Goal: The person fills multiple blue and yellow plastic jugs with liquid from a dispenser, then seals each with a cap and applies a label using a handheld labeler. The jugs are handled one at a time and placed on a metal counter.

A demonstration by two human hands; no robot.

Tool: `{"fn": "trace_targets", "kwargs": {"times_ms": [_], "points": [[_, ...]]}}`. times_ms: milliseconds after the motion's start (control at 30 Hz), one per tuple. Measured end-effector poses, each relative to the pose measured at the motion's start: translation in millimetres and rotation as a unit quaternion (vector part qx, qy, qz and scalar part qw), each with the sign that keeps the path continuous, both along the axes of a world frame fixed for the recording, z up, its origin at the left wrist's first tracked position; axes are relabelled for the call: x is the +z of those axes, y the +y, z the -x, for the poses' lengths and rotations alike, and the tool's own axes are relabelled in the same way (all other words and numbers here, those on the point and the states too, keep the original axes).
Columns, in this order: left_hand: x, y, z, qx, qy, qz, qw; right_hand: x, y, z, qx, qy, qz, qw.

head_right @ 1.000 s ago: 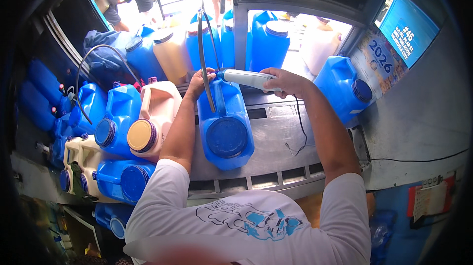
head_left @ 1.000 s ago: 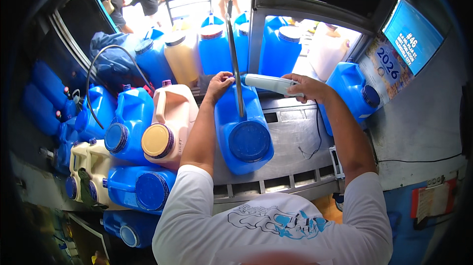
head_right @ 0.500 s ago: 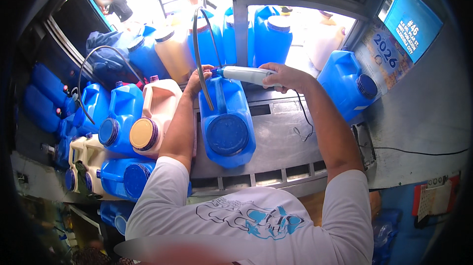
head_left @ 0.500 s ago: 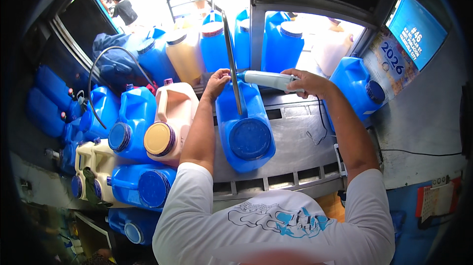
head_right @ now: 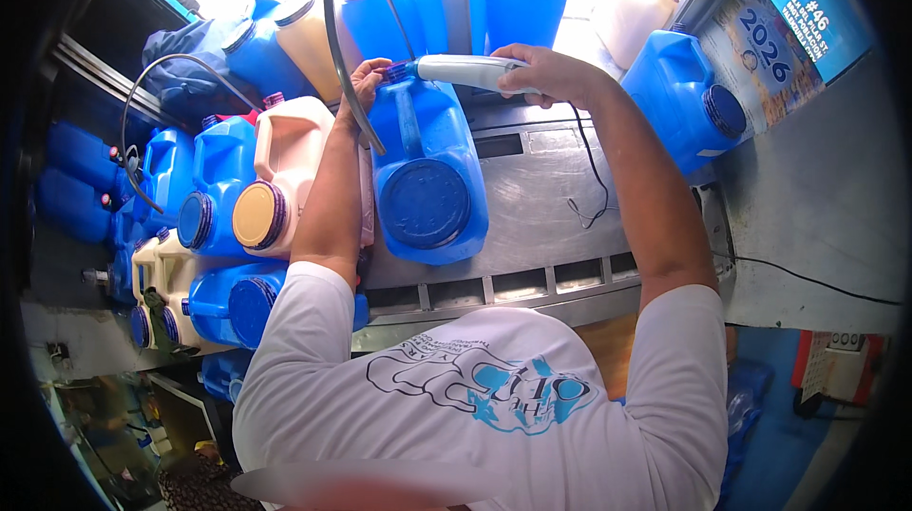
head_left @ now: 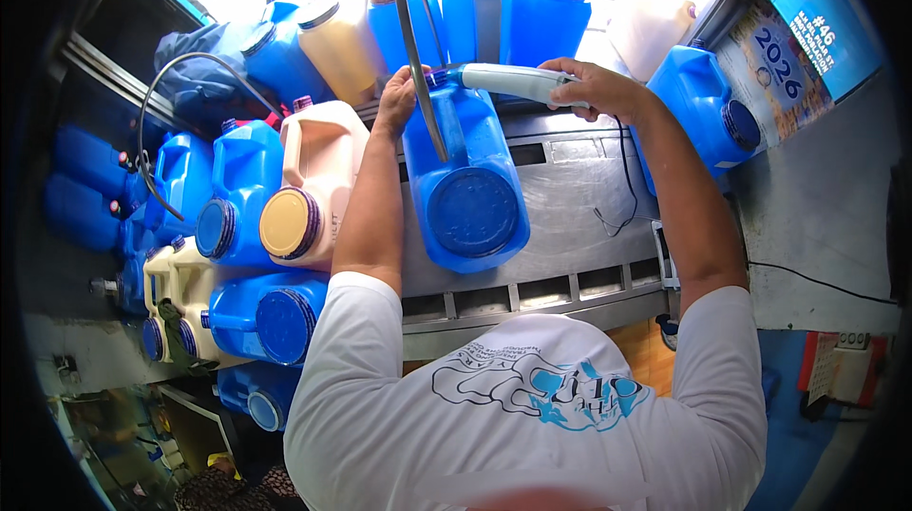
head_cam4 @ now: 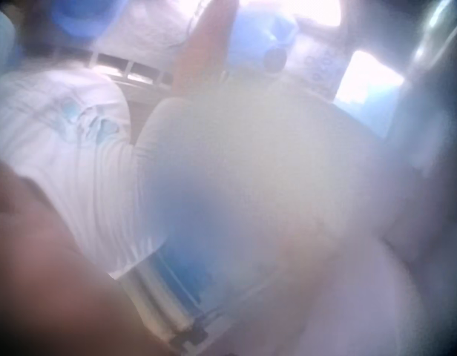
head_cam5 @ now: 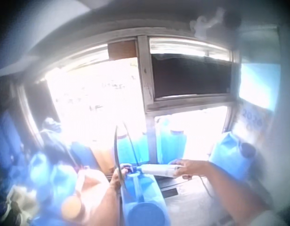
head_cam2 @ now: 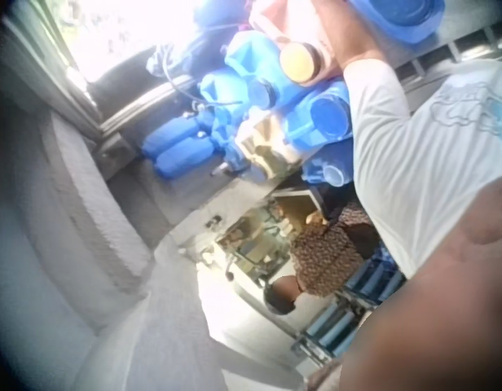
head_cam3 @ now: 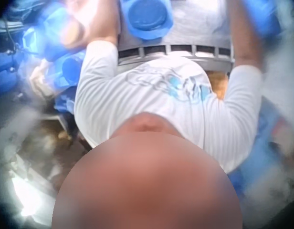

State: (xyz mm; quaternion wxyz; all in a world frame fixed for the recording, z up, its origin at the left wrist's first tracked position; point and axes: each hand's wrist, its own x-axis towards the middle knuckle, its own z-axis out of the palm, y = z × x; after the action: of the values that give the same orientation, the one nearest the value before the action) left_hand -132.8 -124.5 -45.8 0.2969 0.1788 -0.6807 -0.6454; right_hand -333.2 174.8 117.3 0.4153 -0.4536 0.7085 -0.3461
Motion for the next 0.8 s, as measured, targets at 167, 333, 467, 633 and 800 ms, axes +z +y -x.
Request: {"fn": "trace_targets", "kwargs": {"times_ms": [167,333,467,633,800], "points": [[2.2,7.2,4.5,0.002,0.023,-0.015,1.0,3.4,-0.5,-0.2,0.019,-0.026,-0.002,0.999],[-0.9,3.6,0.8,0.024,0.036,-0.027,0.999,10.0,-6.3,-1.7,0.005,-0.018,-0.009,1.0],[2.8,11.4,7.3,0.032,0.042,-0.023,0.998,9.8,-3.8,2.1,0.013,-0.025,-0.015,0.999],[7.0,12.8,3.0,0.027,0.025,-0.015,0.999,10.4,-4.8,0.2,0.017,-0.003,-0.017,1.0],[15.0,23.3,5.9,0.024,0.036,-0.061,0.997,18.1,-2.3,-5.4,-0.019,0.021,-0.017,0.999]]}}
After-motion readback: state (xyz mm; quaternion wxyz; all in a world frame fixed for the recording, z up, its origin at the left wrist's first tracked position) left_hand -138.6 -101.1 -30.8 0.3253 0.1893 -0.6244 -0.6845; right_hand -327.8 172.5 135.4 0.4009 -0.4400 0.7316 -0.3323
